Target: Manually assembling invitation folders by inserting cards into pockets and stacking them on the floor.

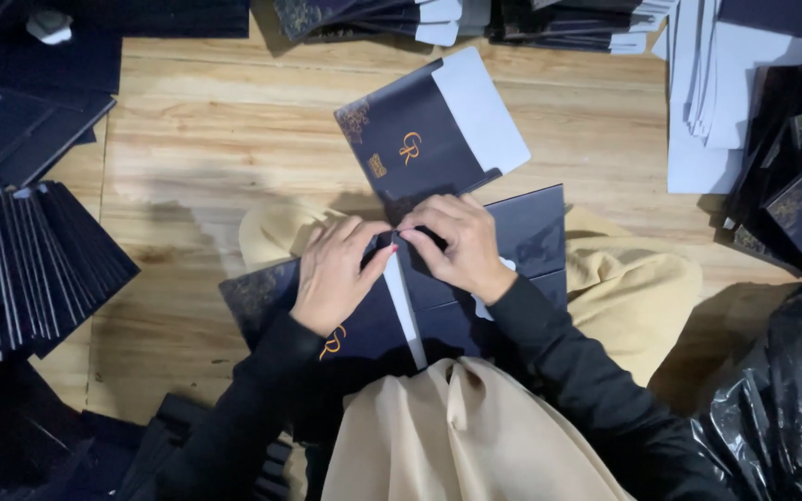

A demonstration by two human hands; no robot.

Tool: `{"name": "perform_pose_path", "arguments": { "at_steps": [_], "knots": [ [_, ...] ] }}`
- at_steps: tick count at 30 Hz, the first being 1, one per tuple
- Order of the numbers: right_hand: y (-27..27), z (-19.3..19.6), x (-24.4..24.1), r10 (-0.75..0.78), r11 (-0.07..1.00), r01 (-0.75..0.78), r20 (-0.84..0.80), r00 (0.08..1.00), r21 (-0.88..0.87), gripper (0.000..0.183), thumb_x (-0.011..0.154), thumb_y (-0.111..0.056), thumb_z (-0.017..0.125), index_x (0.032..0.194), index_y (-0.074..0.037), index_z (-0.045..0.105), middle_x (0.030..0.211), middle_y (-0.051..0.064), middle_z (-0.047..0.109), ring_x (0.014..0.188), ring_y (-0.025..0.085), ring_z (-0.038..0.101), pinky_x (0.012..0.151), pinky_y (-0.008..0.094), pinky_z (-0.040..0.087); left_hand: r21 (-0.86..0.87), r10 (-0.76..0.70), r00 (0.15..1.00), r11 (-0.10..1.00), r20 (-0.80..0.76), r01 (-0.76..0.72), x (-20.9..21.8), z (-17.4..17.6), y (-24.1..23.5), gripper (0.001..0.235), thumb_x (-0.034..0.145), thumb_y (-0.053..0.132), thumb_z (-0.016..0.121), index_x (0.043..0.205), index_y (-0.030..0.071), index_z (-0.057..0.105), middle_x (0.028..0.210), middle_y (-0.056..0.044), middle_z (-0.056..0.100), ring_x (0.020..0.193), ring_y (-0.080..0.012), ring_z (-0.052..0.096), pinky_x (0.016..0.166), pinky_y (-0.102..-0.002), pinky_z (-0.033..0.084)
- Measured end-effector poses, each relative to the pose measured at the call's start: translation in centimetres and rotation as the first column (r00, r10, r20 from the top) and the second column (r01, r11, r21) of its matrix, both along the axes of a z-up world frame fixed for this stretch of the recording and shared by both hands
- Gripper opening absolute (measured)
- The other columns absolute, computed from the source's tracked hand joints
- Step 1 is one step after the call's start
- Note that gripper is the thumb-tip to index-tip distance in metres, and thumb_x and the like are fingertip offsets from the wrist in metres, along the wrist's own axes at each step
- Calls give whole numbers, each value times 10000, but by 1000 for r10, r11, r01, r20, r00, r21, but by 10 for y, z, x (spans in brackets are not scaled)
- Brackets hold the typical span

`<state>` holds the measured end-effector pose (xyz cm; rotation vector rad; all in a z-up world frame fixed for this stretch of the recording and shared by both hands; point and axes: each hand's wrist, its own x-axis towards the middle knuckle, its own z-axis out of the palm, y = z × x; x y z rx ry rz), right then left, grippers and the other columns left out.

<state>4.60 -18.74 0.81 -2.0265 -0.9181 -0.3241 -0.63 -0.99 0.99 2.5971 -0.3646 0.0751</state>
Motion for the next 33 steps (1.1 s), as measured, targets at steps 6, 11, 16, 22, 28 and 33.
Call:
{"name": "perform_pose_path", "arguments": {
  "at_steps": [6, 11, 16, 22, 28, 33],
  "knots": [
    [20, -7, 10, 110, 990, -108, -12, 994, 92, 179, 842, -294, 575, 728, -158, 599, 661, -12, 579, 604, 220, 575, 542, 299, 389, -22, 107, 991, 994, -85, -109, -14, -1, 14, 288, 897, 385, 468, 1058, 164, 561, 854, -37, 556, 832, -257, 584, 743, -373, 429],
    [14, -6, 11, 236, 972, -236, 22, 972, 15, 259, 895, -267, 460, 707, -135, 580, 614, 14, 546, 537, 228, 544, 506, 298, 418, -57, 79, 993, 995, -84, -84, -20, -12, 13, 321, 901, 438, 452, 1053, 177, 561, 857, -18, 560, 828, -236, 589, 763, -373, 410],
    [9, -8, 5, 235, 972, -235, 39, 971, -1, 213, 887, -222, 487, 739, -106, 587, 647, 48, 568, 580, 248, 566, 523, 322, 426, -27, 71, 995, 997, -65, -73, -19, -13, 9, 302, 898, 428, 461, 1020, 173, 567, 851, -12, 549, 817, -236, 573, 738, -354, 391],
    [9, -15, 0, 244, 970, -244, 50, 968, -8, 202, 894, -223, 477, 790, -94, 594, 692, 62, 565, 626, 256, 568, 544, 339, 431, -2, 72, 994, 997, -87, -72, -18, -17, 10, 325, 897, 447, 445, 1001, 164, 568, 846, -11, 536, 827, -234, 565, 728, -351, 379],
    [7, -7, 1, 249, 967, -248, 24, 968, -49, 84, 796, -46, 556, 719, -61, 586, 678, 73, 576, 630, 253, 567, 561, 334, 438, -1, 108, 987, 994, -116, -109, -14, -11, 9, 321, 875, 449, 492, 1021, 176, 577, 859, -13, 542, 851, -249, 573, 750, -363, 403],
    [9, -7, -4, 208, 977, -201, -139, 968, 65, 42, 791, -6, 569, 828, -23, 581, 732, 129, 590, 682, 338, 584, 593, 385, 469, -51, 117, 974, 990, -195, -129, -12, -5, 7, 282, 858, 413, 527, 1020, 190, 588, 850, -27, 554, 855, -273, 583, 732, -367, 433]
  ]
}}
